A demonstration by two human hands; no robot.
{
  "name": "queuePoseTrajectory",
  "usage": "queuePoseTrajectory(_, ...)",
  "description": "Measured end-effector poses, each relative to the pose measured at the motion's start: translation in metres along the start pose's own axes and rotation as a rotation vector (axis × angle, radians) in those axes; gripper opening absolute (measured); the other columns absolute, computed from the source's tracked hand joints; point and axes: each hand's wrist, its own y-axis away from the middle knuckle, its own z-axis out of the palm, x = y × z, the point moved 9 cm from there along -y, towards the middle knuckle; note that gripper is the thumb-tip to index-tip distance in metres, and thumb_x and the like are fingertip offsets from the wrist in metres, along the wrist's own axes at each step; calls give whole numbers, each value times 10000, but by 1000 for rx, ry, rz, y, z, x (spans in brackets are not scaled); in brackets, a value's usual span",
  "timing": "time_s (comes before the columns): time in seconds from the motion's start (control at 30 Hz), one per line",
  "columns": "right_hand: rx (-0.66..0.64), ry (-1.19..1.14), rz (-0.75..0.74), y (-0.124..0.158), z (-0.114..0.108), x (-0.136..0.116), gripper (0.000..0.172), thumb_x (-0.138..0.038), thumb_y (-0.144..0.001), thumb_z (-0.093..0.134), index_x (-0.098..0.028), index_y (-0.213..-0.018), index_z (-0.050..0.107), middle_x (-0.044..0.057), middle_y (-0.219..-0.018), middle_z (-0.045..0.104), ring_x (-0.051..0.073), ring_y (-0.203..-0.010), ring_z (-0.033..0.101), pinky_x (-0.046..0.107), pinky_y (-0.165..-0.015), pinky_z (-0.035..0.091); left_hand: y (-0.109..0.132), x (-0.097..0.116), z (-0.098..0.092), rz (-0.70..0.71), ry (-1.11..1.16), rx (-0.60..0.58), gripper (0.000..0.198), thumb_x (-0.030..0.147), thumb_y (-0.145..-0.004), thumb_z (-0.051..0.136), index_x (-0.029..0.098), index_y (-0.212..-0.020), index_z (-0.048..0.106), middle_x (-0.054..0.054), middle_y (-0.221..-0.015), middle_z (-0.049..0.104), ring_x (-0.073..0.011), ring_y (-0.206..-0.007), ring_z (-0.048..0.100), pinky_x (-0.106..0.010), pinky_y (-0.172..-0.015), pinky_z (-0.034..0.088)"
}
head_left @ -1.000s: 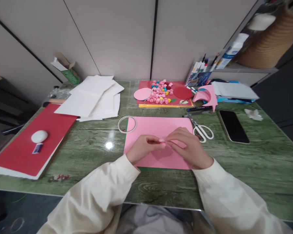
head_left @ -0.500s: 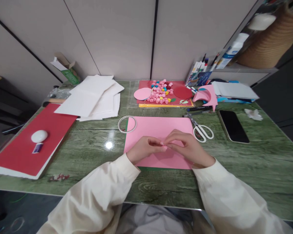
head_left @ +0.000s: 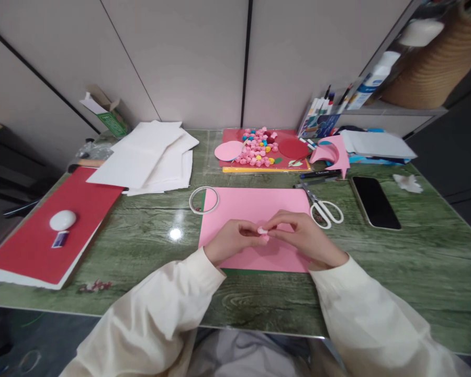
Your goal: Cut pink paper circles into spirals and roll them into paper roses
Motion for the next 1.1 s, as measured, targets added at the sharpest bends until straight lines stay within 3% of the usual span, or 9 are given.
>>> queuePoseTrajectory(0.53,15,-16,82,0,0,8,107,-240,-743,642,-199,-806,718,45,-811,700,169,-757,634,291,-704,485,1,0,0,-13,-19,11,392,446,-570,716,124,-787,664,0,-640,513,-64,-546,368,-176,-430,236)
queuePoseTrajectory(0.9,48,96,2,0,-1,0,115,-218,-762,617,-208,-816,719,43,-794,685,172,-748,629,297,-692,488,0,0,-1,1,-16,31,385,438,-561,724,124,-776,671,8,-617,529,-62,-533,377,-181,-440,253)
queuePoseTrajectory(1.1,-14,80,6,0,1,-2,135,-248,-773,613,-215,-853,716,52,-836,694,176,-775,636,296,-704,499,-1,-2,-1,-9,-27,20,404,449,-548,729,125,-783,671,0,-640,546,-69,-544,399,-181,-443,273)
